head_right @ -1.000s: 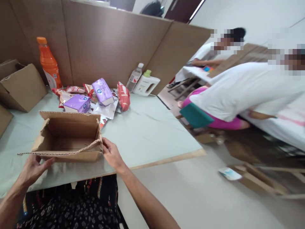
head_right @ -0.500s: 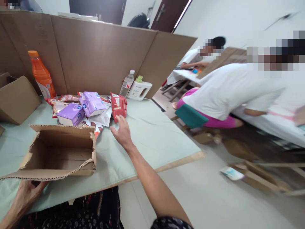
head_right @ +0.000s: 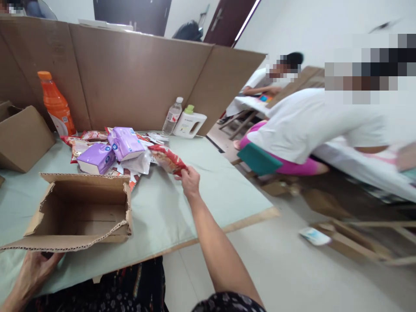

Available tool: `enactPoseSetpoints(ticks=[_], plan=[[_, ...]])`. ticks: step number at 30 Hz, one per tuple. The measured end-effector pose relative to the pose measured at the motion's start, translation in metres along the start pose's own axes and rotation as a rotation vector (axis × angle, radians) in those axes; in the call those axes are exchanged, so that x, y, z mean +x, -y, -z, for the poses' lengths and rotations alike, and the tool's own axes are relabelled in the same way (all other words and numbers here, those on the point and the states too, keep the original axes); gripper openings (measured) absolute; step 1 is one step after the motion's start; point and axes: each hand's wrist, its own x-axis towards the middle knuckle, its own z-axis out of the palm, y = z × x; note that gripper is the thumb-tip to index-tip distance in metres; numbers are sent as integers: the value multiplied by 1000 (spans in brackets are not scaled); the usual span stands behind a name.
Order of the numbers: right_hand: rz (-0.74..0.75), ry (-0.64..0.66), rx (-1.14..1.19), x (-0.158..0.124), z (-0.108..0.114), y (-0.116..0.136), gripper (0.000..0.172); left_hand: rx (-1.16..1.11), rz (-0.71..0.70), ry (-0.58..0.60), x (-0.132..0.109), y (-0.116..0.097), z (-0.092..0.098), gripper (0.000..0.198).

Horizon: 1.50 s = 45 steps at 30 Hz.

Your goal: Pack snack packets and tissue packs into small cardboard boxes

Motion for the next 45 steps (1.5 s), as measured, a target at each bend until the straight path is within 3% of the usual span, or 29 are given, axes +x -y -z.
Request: enactPoseSetpoints(ticks=[4, 7, 10, 12, 15, 18, 20, 22, 24, 27, 31, 36, 38, 41, 43, 45], plan=[[-16, 60, 220, -40, 40, 2, 31, -68, -65, -112, 7, 3, -4, 48], [-12, 100, 337, -74, 71, 10, 38, -235, -155, -207, -1, 4, -5, 59], [-2, 115, 415, -102, 105, 22, 36, -393, -262, -365, -26, -1, 2, 75], [12, 121, 449, -119, 124, 31, 32, -470, -405, -475, -45, -12, 9, 77], [32, 167, 462, -146, 139, 50, 28, -569, -575, -490, -71, -37, 21, 67], [10, 289, 430, -179, 132, 72, 26, -636, -585, -203, -88, -63, 26, 68], [-50, 399, 418, -202, 117, 85, 27, -737, -540, 60, -96, -79, 25, 84], [-130, 520, 417, -226, 98, 95, 32, -869, -454, 278, -102, -92, 21, 98], [-182, 629, 416, -246, 81, 98, 37, -944, -302, 390, -108, -102, 17, 93], [-175, 726, 392, -264, 67, 94, 42, -1021, -92, 344, -112, -109, 10, 70], [-132, 808, 455, -268, 66, 81, 50, -1238, -27, 204, -108, -112, 3, 65], [-78, 939, 607, -288, 44, 55, 98, -1411, 75, 51, -104, -110, -9, 45], [-137, 957, 583, -306, 27, 43, 97, -1439, 129, 32, -105, -107, -14, 38], [-204, 880, 526, -326, 12, 31, 82, -1422, 159, 25, -106, -104, -17, 33], [-211, 867, 526, -330, 11, 32, 74, -1368, 149, 19, -106, -103, -14, 36], [-213, 940, 553, -327, 17, 36, 71, -1321, 137, 51, -105, -105, -10, 45]])
